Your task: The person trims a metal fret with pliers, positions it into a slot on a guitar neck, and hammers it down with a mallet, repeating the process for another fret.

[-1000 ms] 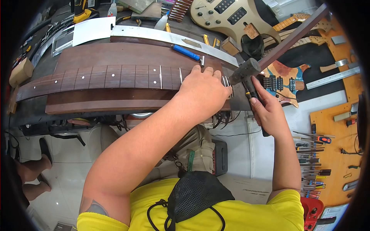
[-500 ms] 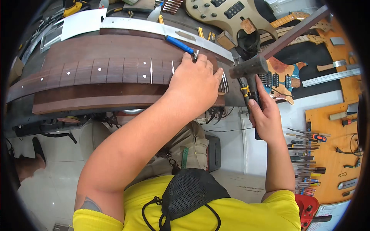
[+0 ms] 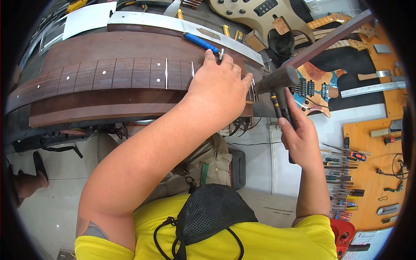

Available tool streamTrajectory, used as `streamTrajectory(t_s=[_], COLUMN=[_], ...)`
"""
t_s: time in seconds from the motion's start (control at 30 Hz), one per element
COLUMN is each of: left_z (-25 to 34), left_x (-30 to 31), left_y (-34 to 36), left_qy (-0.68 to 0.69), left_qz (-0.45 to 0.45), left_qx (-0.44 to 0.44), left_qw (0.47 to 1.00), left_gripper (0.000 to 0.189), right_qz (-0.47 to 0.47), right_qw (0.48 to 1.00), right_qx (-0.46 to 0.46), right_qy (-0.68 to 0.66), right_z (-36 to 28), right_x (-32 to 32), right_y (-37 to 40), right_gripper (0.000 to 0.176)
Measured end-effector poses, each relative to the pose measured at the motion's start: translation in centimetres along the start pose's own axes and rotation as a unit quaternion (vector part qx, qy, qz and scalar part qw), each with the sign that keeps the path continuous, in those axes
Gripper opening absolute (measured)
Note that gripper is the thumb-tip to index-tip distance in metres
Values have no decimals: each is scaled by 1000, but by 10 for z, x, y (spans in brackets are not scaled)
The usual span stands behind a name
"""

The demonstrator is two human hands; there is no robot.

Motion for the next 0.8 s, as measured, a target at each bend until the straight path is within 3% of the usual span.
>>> streamTrajectory(t_s=[0.03, 0.1, 0.17, 0.2, 0.3, 0.33, 0.37, 0.43, 0.67, 0.7, 0.77, 0.8], left_z=[0, 0, 0, -1, 0, -1, -1, 0, -3, -2, 0, 0], left_x=[0, -1, -3, -3, -5, -3, -3, -3, -1, -3, -5, -5], left_y=[0, 0, 0, 1, 1, 2, 2, 1, 0, 0, 1, 1], left_qy=[0, -5, -13, -9, -8, -8, -6, -14, -7, -10, -10, -3], left_qz=[-5, -1, 3, 11, 32, 41, 41, 20, 37, 24, 11, 12], left_qx=[3, 5, 2, -3, -6, -2, 0, -1, 5, 3, -2, -1], left_qw=[1000, 1000, 1000, 1000, 999, 999, 999, 1000, 999, 1000, 1000, 1000], left_gripper=[61, 61, 60, 60, 60, 60, 60, 60, 61, 61, 62, 62], right_qz=[-7, 34, 86, 87, -34, -43, -45, 71, -5, 55, 107, 101], right_qw=[996, 995, 993, 993, 995, 999, 999, 991, 998, 997, 986, 990], right_qx=[-87, -67, 86, 84, 51, -17, -17, 53, 9, 25, 68, 52], right_qy=[-31, -59, -6, -6, 76, -11, -9, -102, -55, -46, -112, -80], right_z=[2, 16, 18, 18, 5, -1, 1, 5, -4, -7, -1, 2], right_x=[2, 1, -2, 0, -2, 0, -2, 3, 1, 4, 5, -3], right_y=[4, 4, 3, 5, 7, 12, 11, 10, 19, 19, 15, 15], right_gripper=[65, 66, 67, 67, 68, 69, 69, 71, 71, 71, 70, 70])
Point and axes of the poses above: each hand's wrist, its own y-axis away from the middle knuckle, its own x-axis out of the back of the hand, z = x × y, the point moved 5 cm from there along -y, towards the middle knuckle, and after that the axes turned 5 degrees about y, right-handed, at the moved point
